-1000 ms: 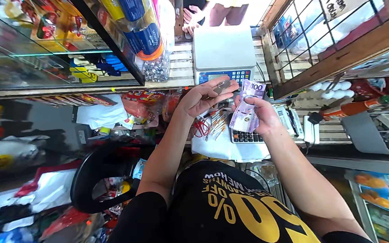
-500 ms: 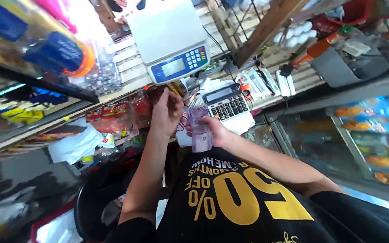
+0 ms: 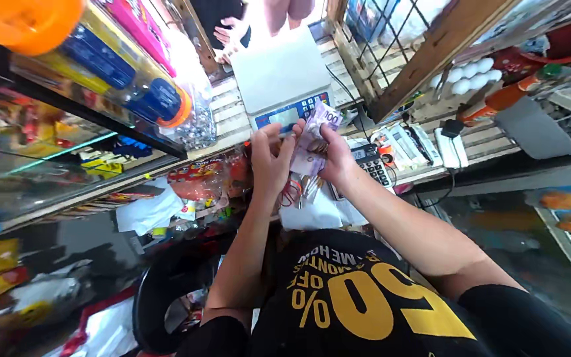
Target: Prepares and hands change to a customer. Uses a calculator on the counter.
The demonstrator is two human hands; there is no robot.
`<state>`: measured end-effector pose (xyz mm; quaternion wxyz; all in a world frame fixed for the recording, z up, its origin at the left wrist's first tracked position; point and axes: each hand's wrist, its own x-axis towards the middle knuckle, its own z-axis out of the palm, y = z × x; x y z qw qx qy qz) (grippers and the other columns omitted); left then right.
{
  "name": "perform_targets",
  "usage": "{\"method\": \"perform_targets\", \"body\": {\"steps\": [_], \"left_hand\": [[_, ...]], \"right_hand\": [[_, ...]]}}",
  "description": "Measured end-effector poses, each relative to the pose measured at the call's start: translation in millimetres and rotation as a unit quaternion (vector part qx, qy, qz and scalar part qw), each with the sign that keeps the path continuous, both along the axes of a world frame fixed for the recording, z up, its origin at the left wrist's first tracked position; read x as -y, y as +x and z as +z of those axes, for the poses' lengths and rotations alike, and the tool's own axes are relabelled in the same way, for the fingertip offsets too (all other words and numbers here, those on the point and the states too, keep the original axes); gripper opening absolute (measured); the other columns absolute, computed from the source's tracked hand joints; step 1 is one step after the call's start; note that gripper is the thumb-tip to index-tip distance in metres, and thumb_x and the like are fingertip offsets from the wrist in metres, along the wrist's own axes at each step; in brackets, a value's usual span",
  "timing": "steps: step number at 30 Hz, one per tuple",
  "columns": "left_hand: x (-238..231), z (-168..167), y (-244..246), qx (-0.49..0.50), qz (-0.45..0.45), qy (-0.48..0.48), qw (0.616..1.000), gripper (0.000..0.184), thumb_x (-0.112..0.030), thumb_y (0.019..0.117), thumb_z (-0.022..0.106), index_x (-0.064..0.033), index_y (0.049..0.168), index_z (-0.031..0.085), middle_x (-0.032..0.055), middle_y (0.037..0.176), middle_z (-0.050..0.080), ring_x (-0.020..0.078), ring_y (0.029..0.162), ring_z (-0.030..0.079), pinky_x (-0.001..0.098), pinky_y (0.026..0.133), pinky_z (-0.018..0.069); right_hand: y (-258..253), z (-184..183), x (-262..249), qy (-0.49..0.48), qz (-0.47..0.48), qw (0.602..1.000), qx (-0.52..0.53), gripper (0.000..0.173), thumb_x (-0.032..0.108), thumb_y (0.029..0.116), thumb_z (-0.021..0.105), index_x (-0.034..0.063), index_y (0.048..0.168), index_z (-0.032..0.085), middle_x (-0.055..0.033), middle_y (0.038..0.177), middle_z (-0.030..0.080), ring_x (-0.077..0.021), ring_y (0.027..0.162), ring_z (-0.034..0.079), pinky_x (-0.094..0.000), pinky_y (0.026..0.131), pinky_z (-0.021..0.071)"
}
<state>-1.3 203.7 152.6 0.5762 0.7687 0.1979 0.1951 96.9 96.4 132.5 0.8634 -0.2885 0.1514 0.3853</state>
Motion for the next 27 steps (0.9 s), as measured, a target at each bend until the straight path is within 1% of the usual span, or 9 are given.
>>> {"method": "perform_targets", "body": {"steps": [1,2,6,11,13,16,20,24,27], "left_hand": [[-8,0,3,-0.056,-0.035,-0.038,0.997,0.045,-0.022,0.1018,0.061,-0.0007,0.140,0.053,0.0162,0.129,0.063,0.0200,0.113,0.065,0.0385,0.096,0.0558],[-13,-1,9,-0.088,-0.055,-0.078,0.992,0.042,-0.019,0.1027,0.061,-0.0011,0.139,0.055,0.0160,0.126,0.065,0.0201,0.109,0.067,0.0401,0.094,0.0574],[-28,-1,41,-0.084,0.014,-0.080,0.993,0.026,-0.009,0.1040,0.057,0.0018,0.125,0.067,0.0178,0.112,0.071,0.0220,0.101,0.069,0.0434,0.094,0.0556],[-59,23,76,0.005,0.063,-0.244,0.968,0.032,-0.001,0.1047,0.053,0.0072,0.136,0.055,0.0225,0.128,0.063,0.0235,0.108,0.068,0.0381,0.096,0.0574],[-73,31,88,0.038,0.075,-0.277,0.957,0.033,0.000,0.1046,0.051,0.0079,0.137,0.052,0.0221,0.129,0.061,0.0237,0.109,0.067,0.0372,0.097,0.0562],[-94,40,103,0.059,0.103,-0.260,0.958,0.032,0.001,0.1045,0.050,0.0090,0.136,0.052,0.0212,0.126,0.062,0.0212,0.106,0.067,0.0349,0.096,0.0562],[-125,37,126,0.061,0.150,-0.220,0.962,0.032,0.004,0.1029,0.051,0.0104,0.134,0.053,0.0223,0.125,0.062,0.0208,0.105,0.067,0.0331,0.094,0.0566],[-146,20,151,0.054,0.176,-0.222,0.957,0.029,0.004,0.1011,0.053,0.0086,0.130,0.054,0.0168,0.115,0.065,0.0176,0.095,0.067,0.0298,0.087,0.0578],[-157,2,164,0.010,0.202,-0.187,0.961,0.029,-0.003,0.0997,0.058,0.0044,0.128,0.057,0.0137,0.109,0.067,0.0171,0.089,0.068,0.0308,0.079,0.0578]], "right_hand": [[8,3,-7,-0.009,-0.004,1.000,0.022,0.047,0.039,0.1131,0.021,0.0092,0.133,0.050,-0.0075,0.116,0.073,-0.0177,0.105,0.072,-0.0348,0.091,0.0599],[15,5,-16,-0.023,-0.001,0.998,0.052,0.047,0.039,0.1134,0.019,0.0090,0.138,0.046,-0.0072,0.121,0.071,-0.0169,0.109,0.071,-0.0335,0.094,0.0588],[46,15,-59,-0.085,0.000,0.992,0.090,0.046,0.038,0.1136,0.023,0.0070,0.141,0.043,-0.0094,0.122,0.070,-0.0182,0.106,0.071,-0.0348,0.090,0.0589],[83,44,-93,-0.035,0.041,0.993,0.102,0.040,0.039,0.1111,0.034,0.0111,0.136,0.049,-0.0095,0.111,0.068,-0.0198,0.095,0.069,-0.0366,0.081,0.0587],[91,52,-97,-0.025,0.049,0.991,0.120,0.045,0.043,0.1106,0.033,0.0107,0.139,0.046,-0.0075,0.119,0.063,-0.0174,0.102,0.065,-0.0349,0.088,0.0551],[90,52,-88,-0.067,0.060,0.984,0.155,0.055,0.043,0.1116,0.028,0.0033,0.148,0.036,-0.0153,0.137,0.058,-0.0208,0.117,0.064,-0.0342,0.098,0.0521],[59,36,-30,-0.144,0.076,0.950,0.267,0.034,0.024,0.1113,0.041,0.0041,0.140,0.042,-0.0126,0.125,0.064,-0.0190,0.110,0.068,-0.0338,0.095,0.0559],[31,5,79,-0.262,0.123,0.855,0.431,0.022,0.009,0.1061,0.046,0.0038,0.123,0.059,-0.0083,0.114,0.068,-0.0164,0.103,0.068,-0.0367,0.095,0.0567],[20,-48,165,-0.413,0.132,0.796,0.423,0.023,0.009,0.1042,0.052,0.0004,0.123,0.062,-0.0133,0.114,0.068,-0.0192,0.097,0.067,-0.0409,0.089,0.0562]]}}
